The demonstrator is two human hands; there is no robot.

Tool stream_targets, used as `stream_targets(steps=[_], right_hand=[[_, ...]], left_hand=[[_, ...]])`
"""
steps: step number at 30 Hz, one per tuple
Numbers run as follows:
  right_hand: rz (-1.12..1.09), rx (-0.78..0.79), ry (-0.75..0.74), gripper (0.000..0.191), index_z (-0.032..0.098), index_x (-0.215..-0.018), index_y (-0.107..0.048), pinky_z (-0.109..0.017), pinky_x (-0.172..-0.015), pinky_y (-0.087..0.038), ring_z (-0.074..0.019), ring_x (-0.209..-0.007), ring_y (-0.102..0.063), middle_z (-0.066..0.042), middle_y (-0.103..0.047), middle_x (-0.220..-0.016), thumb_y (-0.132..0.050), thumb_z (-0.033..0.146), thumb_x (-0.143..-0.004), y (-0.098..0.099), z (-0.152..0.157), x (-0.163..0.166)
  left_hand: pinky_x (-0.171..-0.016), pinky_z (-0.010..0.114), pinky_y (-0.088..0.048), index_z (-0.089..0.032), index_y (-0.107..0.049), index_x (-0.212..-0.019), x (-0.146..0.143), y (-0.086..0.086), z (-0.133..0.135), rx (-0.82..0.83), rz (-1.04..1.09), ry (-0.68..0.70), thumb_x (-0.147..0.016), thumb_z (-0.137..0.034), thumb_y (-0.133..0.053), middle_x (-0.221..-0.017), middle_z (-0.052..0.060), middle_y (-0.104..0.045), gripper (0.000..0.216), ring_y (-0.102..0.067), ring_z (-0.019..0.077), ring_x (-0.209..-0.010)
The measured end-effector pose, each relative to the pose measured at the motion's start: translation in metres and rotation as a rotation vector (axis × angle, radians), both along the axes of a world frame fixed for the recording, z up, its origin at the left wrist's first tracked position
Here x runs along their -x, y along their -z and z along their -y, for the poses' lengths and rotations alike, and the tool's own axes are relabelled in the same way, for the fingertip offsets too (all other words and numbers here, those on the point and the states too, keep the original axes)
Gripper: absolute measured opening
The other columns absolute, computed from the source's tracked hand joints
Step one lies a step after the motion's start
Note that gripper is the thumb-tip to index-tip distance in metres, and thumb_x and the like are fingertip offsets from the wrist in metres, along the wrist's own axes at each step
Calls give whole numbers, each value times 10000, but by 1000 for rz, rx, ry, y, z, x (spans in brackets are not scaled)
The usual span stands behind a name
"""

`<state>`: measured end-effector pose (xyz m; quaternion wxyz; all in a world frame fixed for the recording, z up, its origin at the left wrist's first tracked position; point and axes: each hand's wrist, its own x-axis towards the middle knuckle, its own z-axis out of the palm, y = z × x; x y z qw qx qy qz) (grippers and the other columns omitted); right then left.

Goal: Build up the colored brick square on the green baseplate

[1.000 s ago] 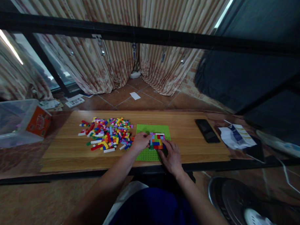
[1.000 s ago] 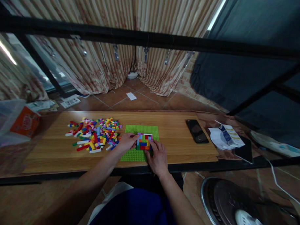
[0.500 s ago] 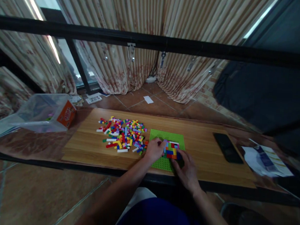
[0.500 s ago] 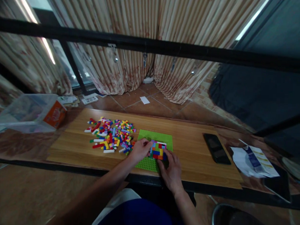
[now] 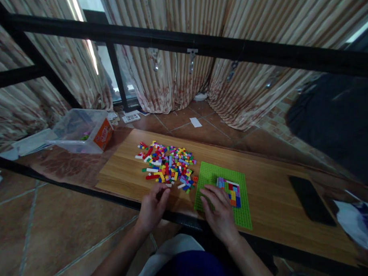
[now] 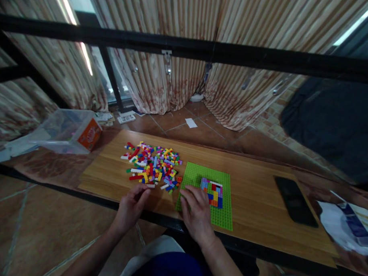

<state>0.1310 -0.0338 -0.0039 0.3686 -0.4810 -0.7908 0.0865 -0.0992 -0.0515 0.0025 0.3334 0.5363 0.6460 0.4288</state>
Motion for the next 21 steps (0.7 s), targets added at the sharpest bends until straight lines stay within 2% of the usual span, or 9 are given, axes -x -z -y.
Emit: stream_targets(steps=[4,11,17,21], right_hand=[[69,28,-100,273,250,-1151,-653,-452,-964,-456,-247,-1112,-562,-87,-615,-1218,-495,243,-927,-8,-35,45],[300,54,-227,389,223,-1287,-587,-519,-1014,-391,-305,-1218,-445,-131,-518,-1352,-517,188,-906,-20,-100,103],[339,48,-375,245,236,-1099,-676,-496,-1008,-403,-277,-1218,-431,-99,-543,-1284,-588,177,-878,-9,-125,116],[243,98,-375,111,211,-945,-703,-458,-1021,-399,-254,-1210,-442,-85,-560,-1258,-647,195,-852,-12,-125,111]], left_hand=[[-726,266,-502,-211,-619,-956,14,8,4,32,-6,-56,-869,-392,-530,-858,12,-695,219,-652,171,-787],[-667,266,-490,-211,-609,-947,14,11,-5,82,-62,-9,-852,-330,-528,-763,-2,-671,172,-641,166,-700],[-703,281,-497,-219,-607,-955,16,10,-5,95,-89,18,-862,-332,-510,-812,12,-691,176,-664,178,-750],[-715,289,-506,-220,-608,-951,16,11,-7,102,-119,20,-859,-342,-504,-831,16,-704,185,-677,183,-765]])
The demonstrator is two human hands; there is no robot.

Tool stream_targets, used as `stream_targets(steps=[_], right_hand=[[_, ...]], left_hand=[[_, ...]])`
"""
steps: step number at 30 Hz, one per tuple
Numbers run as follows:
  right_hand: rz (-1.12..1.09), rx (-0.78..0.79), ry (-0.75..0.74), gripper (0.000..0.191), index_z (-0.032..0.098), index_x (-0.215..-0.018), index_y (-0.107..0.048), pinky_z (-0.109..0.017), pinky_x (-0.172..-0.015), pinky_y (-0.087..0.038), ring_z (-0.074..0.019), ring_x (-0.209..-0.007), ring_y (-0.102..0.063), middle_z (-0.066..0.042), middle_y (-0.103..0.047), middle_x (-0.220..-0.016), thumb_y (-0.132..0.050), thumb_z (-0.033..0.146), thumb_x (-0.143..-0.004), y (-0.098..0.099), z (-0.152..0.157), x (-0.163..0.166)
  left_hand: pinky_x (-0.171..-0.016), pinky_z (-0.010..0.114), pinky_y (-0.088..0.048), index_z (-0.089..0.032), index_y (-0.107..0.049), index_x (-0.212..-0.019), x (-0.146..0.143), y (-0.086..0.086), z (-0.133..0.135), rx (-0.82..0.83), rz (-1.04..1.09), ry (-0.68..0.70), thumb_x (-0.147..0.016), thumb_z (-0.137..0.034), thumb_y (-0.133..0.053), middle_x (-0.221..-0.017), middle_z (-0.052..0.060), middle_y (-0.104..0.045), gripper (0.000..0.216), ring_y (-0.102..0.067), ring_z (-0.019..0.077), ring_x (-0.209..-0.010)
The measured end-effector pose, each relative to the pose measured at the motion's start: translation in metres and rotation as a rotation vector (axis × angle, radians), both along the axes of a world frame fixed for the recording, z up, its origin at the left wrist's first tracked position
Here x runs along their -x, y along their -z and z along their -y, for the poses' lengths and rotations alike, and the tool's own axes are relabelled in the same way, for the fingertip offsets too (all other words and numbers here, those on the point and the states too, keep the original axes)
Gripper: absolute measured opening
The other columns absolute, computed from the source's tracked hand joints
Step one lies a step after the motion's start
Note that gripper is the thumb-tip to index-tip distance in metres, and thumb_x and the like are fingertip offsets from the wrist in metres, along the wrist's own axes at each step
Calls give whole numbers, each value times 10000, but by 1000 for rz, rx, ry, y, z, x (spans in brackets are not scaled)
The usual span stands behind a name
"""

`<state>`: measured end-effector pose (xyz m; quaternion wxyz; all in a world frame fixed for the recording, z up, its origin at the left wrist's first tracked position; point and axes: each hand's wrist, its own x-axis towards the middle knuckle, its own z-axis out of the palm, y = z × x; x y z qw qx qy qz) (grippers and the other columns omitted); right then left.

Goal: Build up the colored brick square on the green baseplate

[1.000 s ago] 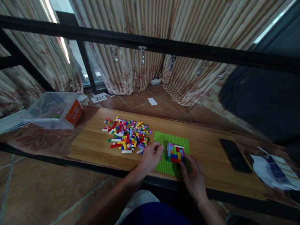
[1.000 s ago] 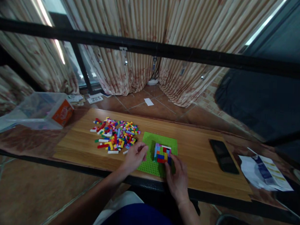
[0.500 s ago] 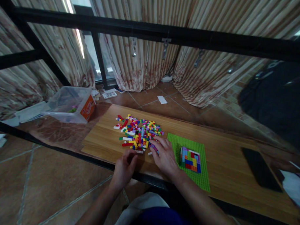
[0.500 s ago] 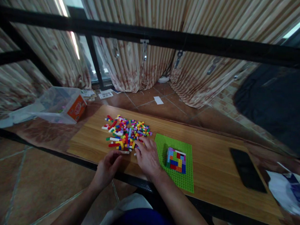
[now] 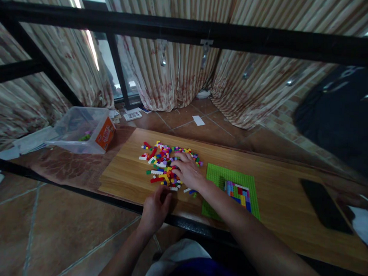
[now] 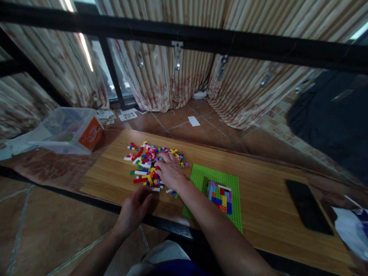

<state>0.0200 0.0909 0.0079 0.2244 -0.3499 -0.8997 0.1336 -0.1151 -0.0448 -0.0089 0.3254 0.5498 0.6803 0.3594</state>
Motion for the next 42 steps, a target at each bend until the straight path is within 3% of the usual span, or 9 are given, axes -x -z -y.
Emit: stream_targets(steps=[4,9,14,17,19,24,30,36,42], right_hand=[[-153,99,90,57,219,-873,-703,-400,-986,-427,-206,-1108,-524,-54,-624,-1121,-649,208,-861,-14,18,-14],[-470,259,230,119,225,-921,-694,-294,-835,-499,-149,-912,-623,-25,-668,-940,-576,245,-916,-28,67,-54],[-673,298,566,148,238,-940,-704,-309,-742,-534,-172,-824,-655,-33,-703,-894,-598,327,-887,-15,109,-126],[-766,270,731,211,247,-1005,-711,-368,-815,-545,-204,-915,-667,-54,-712,-1025,-602,369,-872,-2,113,-169],[-771,249,797,244,230,-993,-720,-375,-810,-547,-211,-908,-668,-66,-717,-1005,-583,395,-877,4,108,-189],[-653,157,793,242,233,-949,-726,-401,-849,-520,-216,-916,-655,-59,-723,-960,-559,397,-887,10,85,-202],[-578,147,762,179,250,-897,-724,-435,-963,-445,-217,-1035,-613,-44,-719,-1003,-574,347,-887,27,68,-199],[-562,190,723,161,261,-892,-725,-426,-958,-431,-213,-1025,-609,-35,-717,-991,-575,317,-887,32,64,-203],[-543,198,694,161,255,-876,-723,-394,-918,-441,-197,-967,-618,-27,-717,-932,-569,297,-896,29,63,-205]], left_hand=[[-703,295,-523,-231,-610,-948,2,0,-1,-9,-33,-14,-839,-380,-515,-843,18,-724,207,-694,201,-782],[-685,311,-547,-226,-628,-951,6,-1,-4,10,-67,-11,-818,-444,-533,-865,33,-740,272,-705,222,-782],[-706,321,-569,-231,-656,-922,5,-3,-4,-15,-101,-21,-793,-491,-549,-882,36,-742,310,-708,231,-807],[-768,337,-572,-233,-662,-902,1,-6,-4,-71,-109,-22,-789,-499,-560,-910,38,-741,307,-703,234,-851],[-808,346,-565,-234,-664,-912,-4,-8,-5,-93,-107,-17,-790,-494,-574,-927,39,-740,301,-697,235,-887],[-798,321,-550,-205,-647,-952,-37,-16,-22,-139,8,66,-802,-455,-606,-900,45,-722,295,-686,210,-857],[-778,295,-529,-194,-643,-959,-95,-30,-69,-162,62,281,-844,-376,-563,-910,37,-702,230,-660,177,-838],[-806,286,-509,-188,-685,-998,-142,-23,-116,-104,0,431,-856,-302,-531,-950,53,-719,239,-659,179,-863],[-714,257,-469,-189,-718,-813,-162,-16,-126,-59,-75,591,-880,-324,-500,-812,27,-718,265,-639,167,-774]])
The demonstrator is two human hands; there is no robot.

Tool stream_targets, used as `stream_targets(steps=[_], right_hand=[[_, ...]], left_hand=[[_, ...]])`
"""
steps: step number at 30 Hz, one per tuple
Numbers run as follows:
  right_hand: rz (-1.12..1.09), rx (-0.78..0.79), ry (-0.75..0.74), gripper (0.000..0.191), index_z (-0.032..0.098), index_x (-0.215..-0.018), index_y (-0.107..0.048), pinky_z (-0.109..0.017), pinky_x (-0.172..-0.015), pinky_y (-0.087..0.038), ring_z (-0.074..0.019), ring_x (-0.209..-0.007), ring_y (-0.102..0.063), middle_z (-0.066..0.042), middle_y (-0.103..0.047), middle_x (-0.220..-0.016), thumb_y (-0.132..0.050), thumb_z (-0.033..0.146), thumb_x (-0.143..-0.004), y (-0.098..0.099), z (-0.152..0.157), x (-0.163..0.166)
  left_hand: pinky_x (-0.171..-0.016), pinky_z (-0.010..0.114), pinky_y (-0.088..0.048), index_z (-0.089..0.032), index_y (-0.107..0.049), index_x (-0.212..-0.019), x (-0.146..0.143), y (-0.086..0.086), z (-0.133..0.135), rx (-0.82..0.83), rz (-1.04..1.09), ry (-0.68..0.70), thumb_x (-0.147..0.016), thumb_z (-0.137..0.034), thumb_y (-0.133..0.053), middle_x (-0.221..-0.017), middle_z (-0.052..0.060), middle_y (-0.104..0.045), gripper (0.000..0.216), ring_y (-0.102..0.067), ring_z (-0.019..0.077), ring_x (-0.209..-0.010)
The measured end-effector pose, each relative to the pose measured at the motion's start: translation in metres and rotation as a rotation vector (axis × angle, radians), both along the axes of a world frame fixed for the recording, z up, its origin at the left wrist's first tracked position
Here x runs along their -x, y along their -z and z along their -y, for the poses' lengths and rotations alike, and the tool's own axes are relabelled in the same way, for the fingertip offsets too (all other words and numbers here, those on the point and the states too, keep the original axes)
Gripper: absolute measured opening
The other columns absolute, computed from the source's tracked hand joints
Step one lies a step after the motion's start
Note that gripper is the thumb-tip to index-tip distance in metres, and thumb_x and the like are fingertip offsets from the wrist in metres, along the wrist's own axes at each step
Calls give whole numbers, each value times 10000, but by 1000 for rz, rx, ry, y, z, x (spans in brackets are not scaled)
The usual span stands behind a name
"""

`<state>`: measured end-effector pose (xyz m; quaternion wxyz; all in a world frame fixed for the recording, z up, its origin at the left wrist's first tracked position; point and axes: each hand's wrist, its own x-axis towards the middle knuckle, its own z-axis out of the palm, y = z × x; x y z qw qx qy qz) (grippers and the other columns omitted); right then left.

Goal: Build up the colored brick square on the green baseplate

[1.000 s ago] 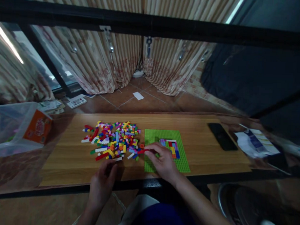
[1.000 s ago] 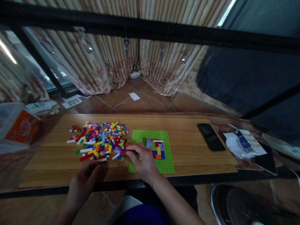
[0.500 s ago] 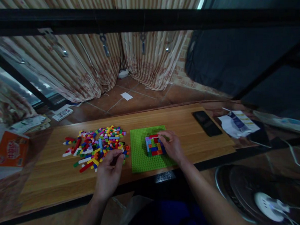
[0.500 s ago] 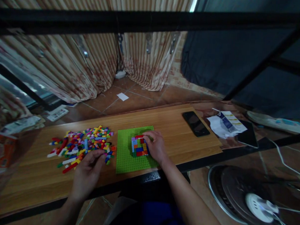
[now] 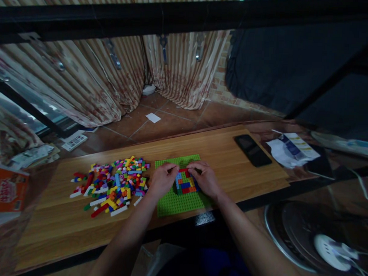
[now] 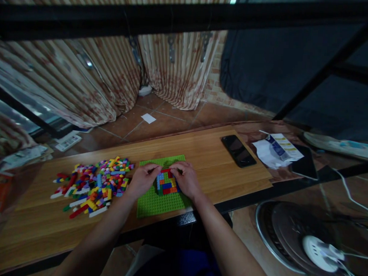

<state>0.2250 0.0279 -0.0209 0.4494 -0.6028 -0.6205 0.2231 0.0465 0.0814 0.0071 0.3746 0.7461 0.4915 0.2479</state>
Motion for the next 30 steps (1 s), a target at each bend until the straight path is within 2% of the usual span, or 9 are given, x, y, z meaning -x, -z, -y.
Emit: stream_targets(steps=[7,18,27,30], right_hand=[[-11,58,-26,123,242,-868,-724,-380,-907,-429,-201,-948,-606,-31,-713,-911,-601,245,-879,-1,-2,-1],[14,88,-49,133,237,-854,-727,-374,-875,-439,-197,-891,-609,-30,-708,-869,-595,245,-872,-4,-5,-4],[54,111,-98,161,235,-859,-731,-404,-901,-436,-210,-898,-614,-34,-712,-876,-572,261,-874,-4,-7,-6],[-60,123,-124,204,242,-979,-726,-401,-921,-454,-208,-954,-632,-40,-723,-988,-580,332,-871,-1,-7,-10]], left_hand=[[-597,232,-399,-169,-699,-699,-2,4,3,-9,-47,-17,-884,-337,-499,-659,-1,-662,320,-582,131,-640],[-621,235,-431,-170,-741,-745,-12,-3,5,29,-37,-124,-821,-220,-556,-733,18,-718,206,-627,139,-673],[-605,223,-398,-165,-724,-735,-14,-2,7,11,-78,-102,-834,-200,-517,-701,9,-691,232,-599,131,-660],[-607,220,-389,-172,-711,-729,-13,-3,7,-3,-90,-78,-838,-203,-515,-699,0,-682,226,-586,129,-666]])
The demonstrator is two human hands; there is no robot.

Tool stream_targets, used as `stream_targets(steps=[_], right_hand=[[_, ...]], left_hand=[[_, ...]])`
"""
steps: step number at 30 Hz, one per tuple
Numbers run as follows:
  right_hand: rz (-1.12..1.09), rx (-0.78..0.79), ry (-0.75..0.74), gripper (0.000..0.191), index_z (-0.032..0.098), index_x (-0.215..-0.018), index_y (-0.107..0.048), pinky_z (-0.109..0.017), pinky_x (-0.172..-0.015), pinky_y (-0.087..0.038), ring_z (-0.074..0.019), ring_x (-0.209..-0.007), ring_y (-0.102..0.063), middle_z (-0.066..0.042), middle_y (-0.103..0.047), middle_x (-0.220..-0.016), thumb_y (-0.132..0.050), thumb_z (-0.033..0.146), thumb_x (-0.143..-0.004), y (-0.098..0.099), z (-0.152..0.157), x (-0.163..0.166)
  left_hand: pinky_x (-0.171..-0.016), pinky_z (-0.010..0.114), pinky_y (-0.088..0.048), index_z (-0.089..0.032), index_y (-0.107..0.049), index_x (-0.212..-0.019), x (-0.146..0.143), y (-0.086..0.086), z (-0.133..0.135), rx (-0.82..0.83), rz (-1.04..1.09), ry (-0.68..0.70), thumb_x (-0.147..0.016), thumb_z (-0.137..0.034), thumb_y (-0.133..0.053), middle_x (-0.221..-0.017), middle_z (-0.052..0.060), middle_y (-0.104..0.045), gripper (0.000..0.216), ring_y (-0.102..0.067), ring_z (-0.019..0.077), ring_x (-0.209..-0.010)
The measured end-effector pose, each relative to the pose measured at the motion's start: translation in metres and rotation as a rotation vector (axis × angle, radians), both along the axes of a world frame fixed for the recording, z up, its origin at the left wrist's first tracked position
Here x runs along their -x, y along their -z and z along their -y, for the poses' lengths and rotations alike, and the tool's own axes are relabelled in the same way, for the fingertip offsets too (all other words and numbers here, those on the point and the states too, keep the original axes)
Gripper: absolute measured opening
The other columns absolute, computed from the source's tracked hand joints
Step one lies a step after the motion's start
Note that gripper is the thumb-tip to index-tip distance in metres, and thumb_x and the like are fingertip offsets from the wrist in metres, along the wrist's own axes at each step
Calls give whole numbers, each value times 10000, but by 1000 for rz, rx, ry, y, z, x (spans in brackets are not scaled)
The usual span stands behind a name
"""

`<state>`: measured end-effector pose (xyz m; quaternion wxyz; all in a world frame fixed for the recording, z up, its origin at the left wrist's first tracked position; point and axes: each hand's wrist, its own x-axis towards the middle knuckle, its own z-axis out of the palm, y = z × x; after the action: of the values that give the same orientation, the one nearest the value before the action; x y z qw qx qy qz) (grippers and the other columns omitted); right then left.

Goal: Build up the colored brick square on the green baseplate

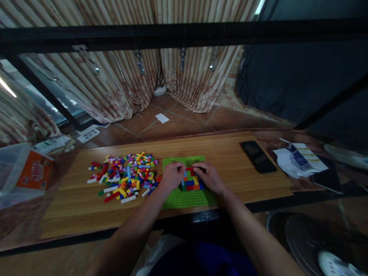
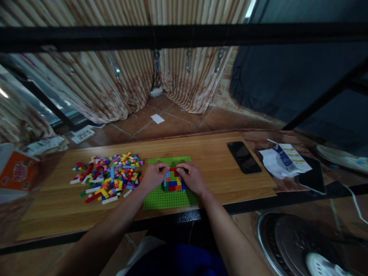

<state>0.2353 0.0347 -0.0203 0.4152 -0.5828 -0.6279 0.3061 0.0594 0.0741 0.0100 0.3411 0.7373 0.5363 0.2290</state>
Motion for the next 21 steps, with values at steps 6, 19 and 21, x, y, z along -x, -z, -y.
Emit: stream_targets(steps=[6,19,21], right_hand=[[-248,-42,242,328,196,-1033,-706,-372,-877,-504,-212,-947,-663,-68,-732,-1022,-572,436,-855,-3,13,-15],[235,-143,425,394,186,-943,-724,-433,-873,-491,-262,-935,-639,-117,-733,-971,-503,507,-883,25,55,-37],[275,-149,414,395,185,-949,-721,-436,-862,-492,-264,-923,-642,-118,-732,-967,-499,505,-885,25,55,-37]], left_hand=[[-622,239,-404,-162,-674,-724,8,-6,7,-35,30,-48,-906,-264,-435,-670,10,-647,317,-568,140,-644],[-823,311,-533,-193,-700,-941,115,7,88,-52,305,-327,-851,-330,-550,-936,53,-739,223,-682,189,-875],[-812,304,-538,-193,-694,-939,125,8,99,-72,277,-353,-854,-318,-552,-931,55,-736,207,-684,186,-868]])
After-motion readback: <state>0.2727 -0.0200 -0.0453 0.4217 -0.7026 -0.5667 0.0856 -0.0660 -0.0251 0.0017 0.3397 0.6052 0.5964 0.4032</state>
